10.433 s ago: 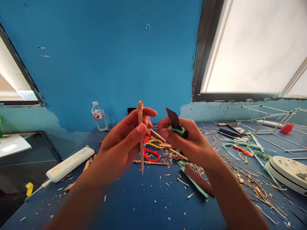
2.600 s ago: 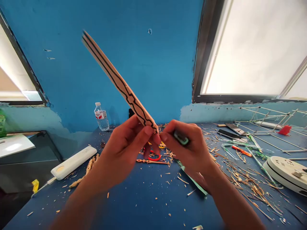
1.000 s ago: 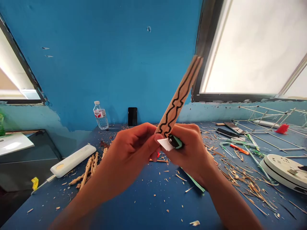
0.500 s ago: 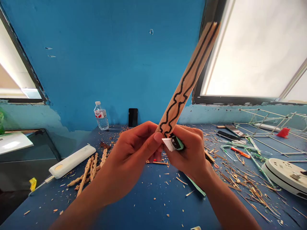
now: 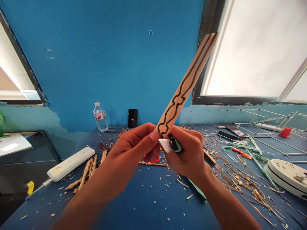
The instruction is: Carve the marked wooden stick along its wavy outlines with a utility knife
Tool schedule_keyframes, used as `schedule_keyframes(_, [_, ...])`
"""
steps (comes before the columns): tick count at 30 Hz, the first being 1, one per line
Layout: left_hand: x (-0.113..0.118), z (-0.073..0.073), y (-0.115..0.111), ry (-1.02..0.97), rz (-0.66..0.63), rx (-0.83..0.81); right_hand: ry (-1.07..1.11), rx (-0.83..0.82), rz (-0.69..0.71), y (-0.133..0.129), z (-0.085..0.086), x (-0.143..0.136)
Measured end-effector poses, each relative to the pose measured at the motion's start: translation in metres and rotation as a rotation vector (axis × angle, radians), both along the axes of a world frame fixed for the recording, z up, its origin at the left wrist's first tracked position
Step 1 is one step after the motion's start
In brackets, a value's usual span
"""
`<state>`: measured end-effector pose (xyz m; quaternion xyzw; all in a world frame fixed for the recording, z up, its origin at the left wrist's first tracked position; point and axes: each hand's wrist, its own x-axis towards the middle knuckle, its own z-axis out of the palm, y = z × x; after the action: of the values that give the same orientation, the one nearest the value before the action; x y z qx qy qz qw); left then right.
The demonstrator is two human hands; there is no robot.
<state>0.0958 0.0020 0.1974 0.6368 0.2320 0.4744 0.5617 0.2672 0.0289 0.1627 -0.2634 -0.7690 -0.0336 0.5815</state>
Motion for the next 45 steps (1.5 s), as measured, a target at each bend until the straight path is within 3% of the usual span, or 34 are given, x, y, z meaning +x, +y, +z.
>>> schedule_keyframes(13, [0.000,-0.003,0.006,-0.036,-0.057,-0.081,0.004,-0.018,-0.095,-0.001,-0.001,-0.009])
schedule_keyframes(22, [0.007,-0.009,0.010,-0.109,-0.068,-0.032,-0.029,0.036,-0.385,0.000,-0.007,-0.010])
schedule_keyframes(34, [0.016,-0.012,0.005,-0.194,-0.109,-0.147,-0.011,0.123,-0.434,0.008,-0.004,-0.004])
schedule_keyframes(36, [0.017,-0.011,0.005,-0.238,-0.079,-0.160,0.020,0.101,-0.341,0.010,-0.004,-0.003])
schedule_keyframes(39, [0.016,-0.010,0.009,-0.301,0.086,-0.116,0.041,0.037,-0.122,0.012,-0.002,0.000])
schedule_keyframes(42, [0.013,-0.011,0.017,-0.283,0.218,-0.036,0.122,-0.163,0.148,0.011,0.003,0.004])
schedule_keyframes(45, [0.012,-0.013,0.024,-0.239,0.247,0.004,0.258,-0.365,0.425,0.010,0.007,0.004])
